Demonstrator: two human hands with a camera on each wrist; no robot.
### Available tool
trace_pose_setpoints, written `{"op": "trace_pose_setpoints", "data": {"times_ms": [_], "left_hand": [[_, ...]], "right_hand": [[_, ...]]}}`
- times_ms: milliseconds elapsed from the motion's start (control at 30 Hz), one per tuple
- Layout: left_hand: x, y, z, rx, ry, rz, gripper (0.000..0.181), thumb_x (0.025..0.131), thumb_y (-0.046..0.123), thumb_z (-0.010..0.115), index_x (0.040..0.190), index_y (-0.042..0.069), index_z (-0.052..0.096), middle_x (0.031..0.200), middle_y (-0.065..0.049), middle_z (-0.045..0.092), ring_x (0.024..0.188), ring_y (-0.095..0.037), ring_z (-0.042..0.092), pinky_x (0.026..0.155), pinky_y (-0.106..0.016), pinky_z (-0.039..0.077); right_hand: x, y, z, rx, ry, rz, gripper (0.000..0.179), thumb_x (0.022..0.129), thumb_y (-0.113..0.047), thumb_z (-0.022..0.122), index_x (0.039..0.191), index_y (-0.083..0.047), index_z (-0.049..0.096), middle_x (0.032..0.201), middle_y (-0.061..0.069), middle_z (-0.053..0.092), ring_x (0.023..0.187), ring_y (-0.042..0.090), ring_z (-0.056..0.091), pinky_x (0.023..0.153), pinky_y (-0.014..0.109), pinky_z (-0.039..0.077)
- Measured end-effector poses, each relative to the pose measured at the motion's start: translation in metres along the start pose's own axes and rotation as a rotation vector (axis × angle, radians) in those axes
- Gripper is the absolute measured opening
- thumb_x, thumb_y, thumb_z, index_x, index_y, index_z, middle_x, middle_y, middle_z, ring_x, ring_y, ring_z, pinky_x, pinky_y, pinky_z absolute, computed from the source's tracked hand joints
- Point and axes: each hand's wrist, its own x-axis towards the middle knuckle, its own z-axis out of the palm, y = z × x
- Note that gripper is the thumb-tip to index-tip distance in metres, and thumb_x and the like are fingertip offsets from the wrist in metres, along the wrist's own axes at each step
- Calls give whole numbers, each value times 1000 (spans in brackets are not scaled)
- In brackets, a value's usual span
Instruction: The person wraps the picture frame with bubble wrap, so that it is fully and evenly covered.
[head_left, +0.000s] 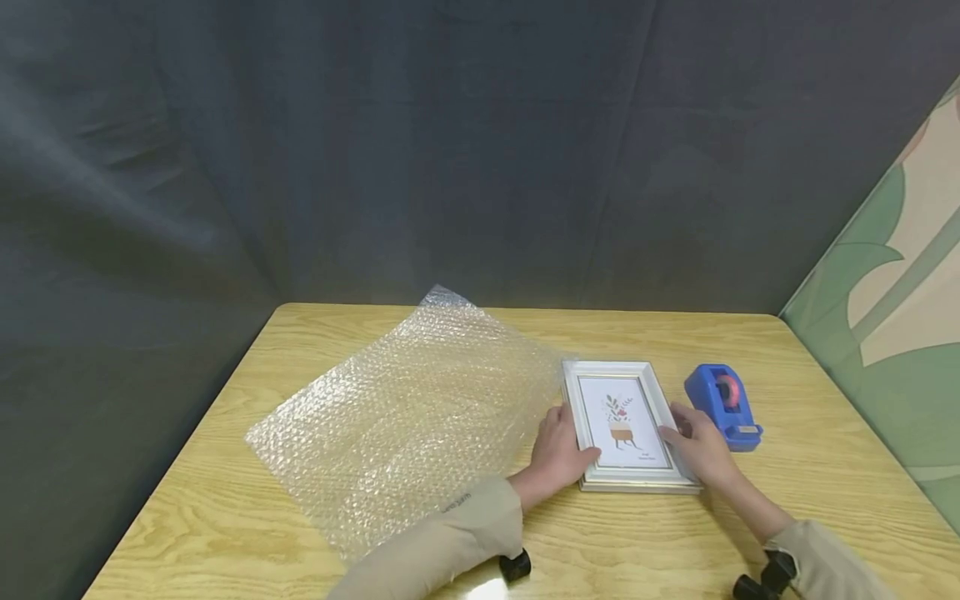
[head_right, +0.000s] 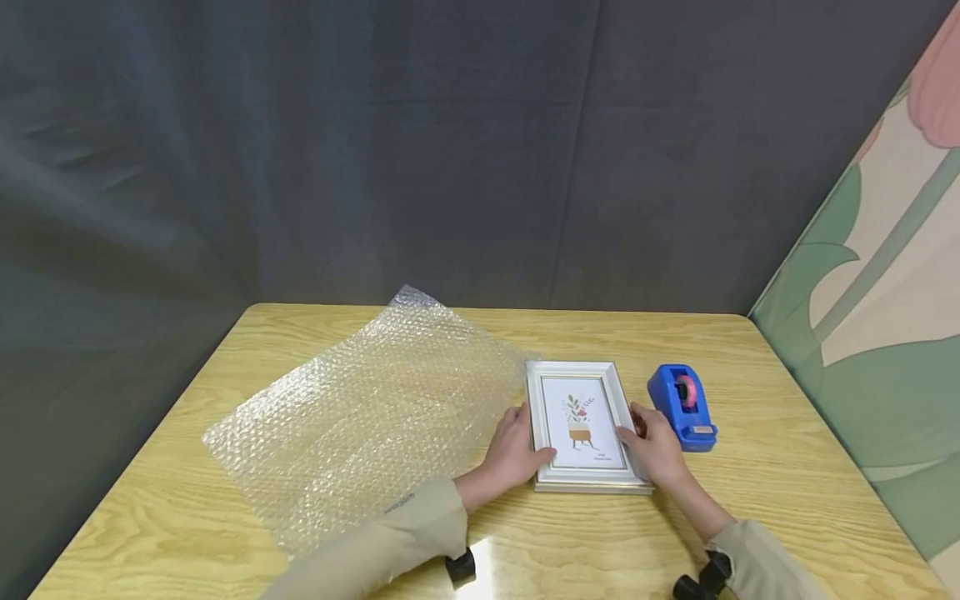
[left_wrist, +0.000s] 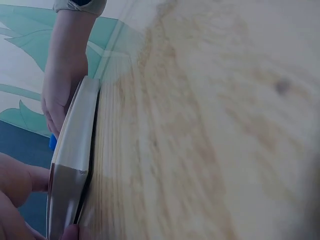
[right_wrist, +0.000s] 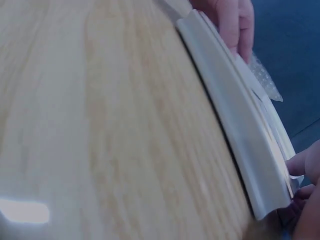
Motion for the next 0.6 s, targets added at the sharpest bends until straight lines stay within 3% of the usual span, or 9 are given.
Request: {"op": "trace_pose_setpoints", "data": {"times_ms": [233, 367, 500, 600], "left_hand": [[3, 3, -3, -72, 13, -83, 60, 64, 11, 76, 118, 2, 51, 101, -8, 47, 93, -18, 45, 79, -25, 43], [3, 6, -4, -118, -3, -118, 62, 60, 5, 76, 117, 3, 51, 104, -8, 47, 99, -21, 44, 84, -28, 41], [1, 10, -3, -175, -4, -137, 64, 59, -2, 72, 119, 5, 49, 111, -10, 47, 106, -25, 43, 90, -32, 40], [-1, 14, -1, -284, 14, -150, 70, 60, -10, 65, 125, 4, 45, 114, -9, 47, 109, -24, 42, 97, -34, 37]], "right_hand": [[5, -4, 2, -23, -2, -21, 36, 81, 4, 56, 111, 22, 50, 98, 31, 60, 87, 32, 56, 70, 32, 48], [1, -5, 5, 25, -1, 6, 35, 83, 7, 51, 113, 25, 45, 102, 37, 55, 91, 41, 56, 79, 44, 48], [-4, -5, 6, 78, 2, 101, 41, 89, 3, 43, 121, 26, 33, 113, 43, 44, 103, 50, 47, 89, 56, 38], [-8, -4, 6, 123, 24, 151, 44, 91, 0, 40, 125, 24, 27, 119, 43, 39, 109, 53, 41, 93, 58, 34]]}}
